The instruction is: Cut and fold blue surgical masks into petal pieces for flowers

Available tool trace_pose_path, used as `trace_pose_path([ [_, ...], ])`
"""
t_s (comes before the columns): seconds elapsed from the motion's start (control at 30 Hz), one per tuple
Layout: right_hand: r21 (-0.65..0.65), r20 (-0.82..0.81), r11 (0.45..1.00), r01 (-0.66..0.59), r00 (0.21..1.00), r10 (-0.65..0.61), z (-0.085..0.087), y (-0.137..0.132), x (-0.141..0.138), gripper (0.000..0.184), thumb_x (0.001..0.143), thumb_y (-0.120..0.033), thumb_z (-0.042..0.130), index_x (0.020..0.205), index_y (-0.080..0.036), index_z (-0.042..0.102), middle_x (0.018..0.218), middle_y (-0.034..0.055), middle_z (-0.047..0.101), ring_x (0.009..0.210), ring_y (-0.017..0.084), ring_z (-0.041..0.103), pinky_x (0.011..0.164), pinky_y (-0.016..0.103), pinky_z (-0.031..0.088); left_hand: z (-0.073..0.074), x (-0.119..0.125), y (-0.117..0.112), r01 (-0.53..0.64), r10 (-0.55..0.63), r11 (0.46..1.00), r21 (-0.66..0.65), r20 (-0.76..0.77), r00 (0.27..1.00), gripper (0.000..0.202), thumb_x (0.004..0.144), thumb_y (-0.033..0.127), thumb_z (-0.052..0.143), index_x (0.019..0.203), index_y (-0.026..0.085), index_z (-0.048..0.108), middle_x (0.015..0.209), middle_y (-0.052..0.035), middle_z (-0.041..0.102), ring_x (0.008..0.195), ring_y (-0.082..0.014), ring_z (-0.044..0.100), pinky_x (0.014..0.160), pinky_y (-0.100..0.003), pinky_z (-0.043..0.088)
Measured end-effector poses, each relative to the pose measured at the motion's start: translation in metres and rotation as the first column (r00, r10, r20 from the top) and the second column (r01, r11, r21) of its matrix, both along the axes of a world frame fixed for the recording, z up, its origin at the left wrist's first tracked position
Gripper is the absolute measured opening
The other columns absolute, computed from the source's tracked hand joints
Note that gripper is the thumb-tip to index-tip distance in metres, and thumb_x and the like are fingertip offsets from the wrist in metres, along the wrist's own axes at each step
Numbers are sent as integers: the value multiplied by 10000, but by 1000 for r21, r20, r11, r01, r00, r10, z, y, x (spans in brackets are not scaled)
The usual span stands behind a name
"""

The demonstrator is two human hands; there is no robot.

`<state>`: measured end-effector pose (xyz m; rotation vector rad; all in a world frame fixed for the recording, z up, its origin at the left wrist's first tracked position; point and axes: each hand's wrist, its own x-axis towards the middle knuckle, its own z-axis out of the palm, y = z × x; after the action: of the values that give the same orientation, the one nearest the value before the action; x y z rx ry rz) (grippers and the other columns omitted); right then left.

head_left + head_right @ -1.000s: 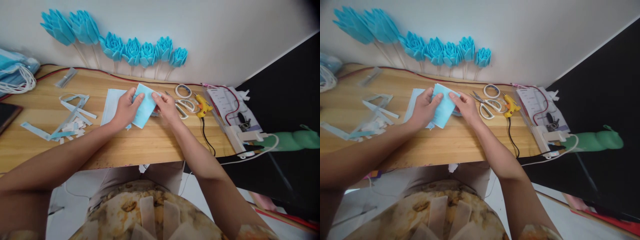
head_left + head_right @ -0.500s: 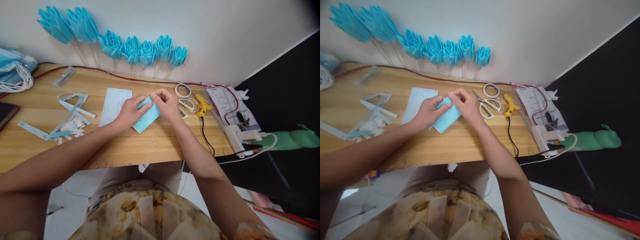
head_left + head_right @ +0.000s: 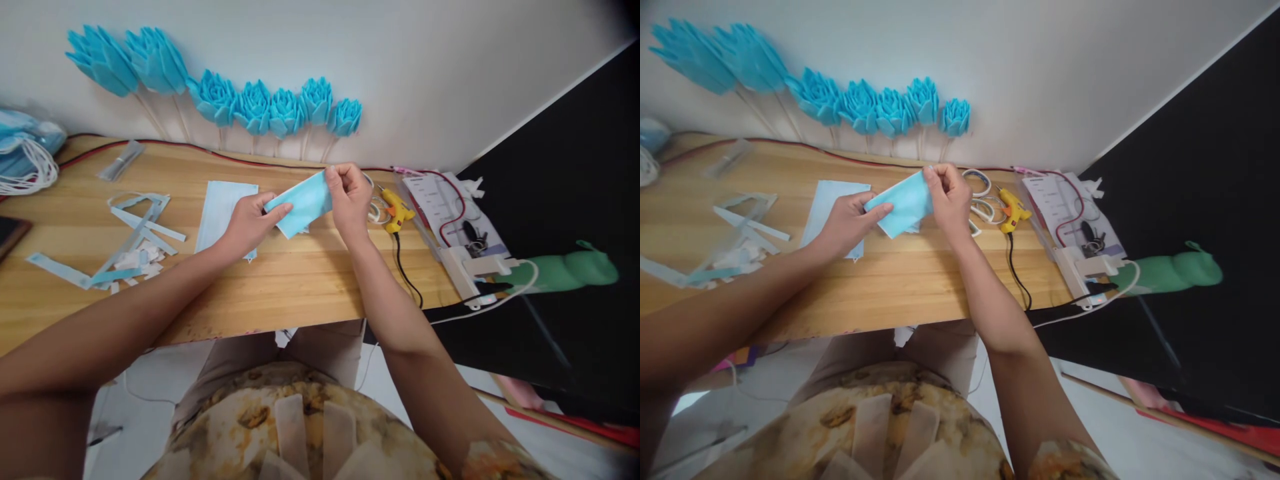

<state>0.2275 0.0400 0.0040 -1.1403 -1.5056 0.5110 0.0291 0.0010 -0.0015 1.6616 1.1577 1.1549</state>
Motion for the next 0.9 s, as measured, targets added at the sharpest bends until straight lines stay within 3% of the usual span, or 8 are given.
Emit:
trace_pose_path([
  [0.33, 1, -63, 1000, -5, 998, 5, -4, 7, 2, 470, 909, -663, 584, 788, -209, 569, 699, -39, 456, 662, 94, 452, 604, 240, 370, 1, -3, 3, 45, -44, 999, 16, -68, 997, 402, 817, 459, 671, 574, 186, 501, 549, 37, 442, 548, -101, 379, 521, -262, 271],
  [0.73, -11, -65, 999, -41, 997, 40, -11, 11, 4, 438, 909, -636, 613, 802, -212, 614, 692, -30, 520, 704, 114, 547, 642, 253, 451, 4, -4, 3, 82, -81, 996, -45, 11, 997, 414, 806, 454, 697, 564, 185, 496, 529, 39, 444, 513, -84, 369, 507, -248, 284],
  [0.83, 25, 1, 998, -52, 999, 52, -12, 13, 7, 432, 937, -643, 567, 928, -220, 656, 814, 1, 648, 821, 153, 643, 756, 306, 530, 4, -3, 3, 108, -89, 983, -146, 133, 987, 408, 787, 468, 734, 598, 188, 505, 499, 46, 445, 476, -75, 359, 473, -239, 281],
  [0.9, 119, 97, 986, -120, 989, 108, -7, 9, 9, 450, 961, -627, 542, 1139, -231, 660, 1053, 48, 728, 1024, 202, 684, 924, 385, 550, 4, -4, 4, 110, -61, 971, -212, 222, 973, 417, 776, 480, 761, 617, 191, 506, 486, 45, 455, 461, -72, 371, 456, -231, 281],
])
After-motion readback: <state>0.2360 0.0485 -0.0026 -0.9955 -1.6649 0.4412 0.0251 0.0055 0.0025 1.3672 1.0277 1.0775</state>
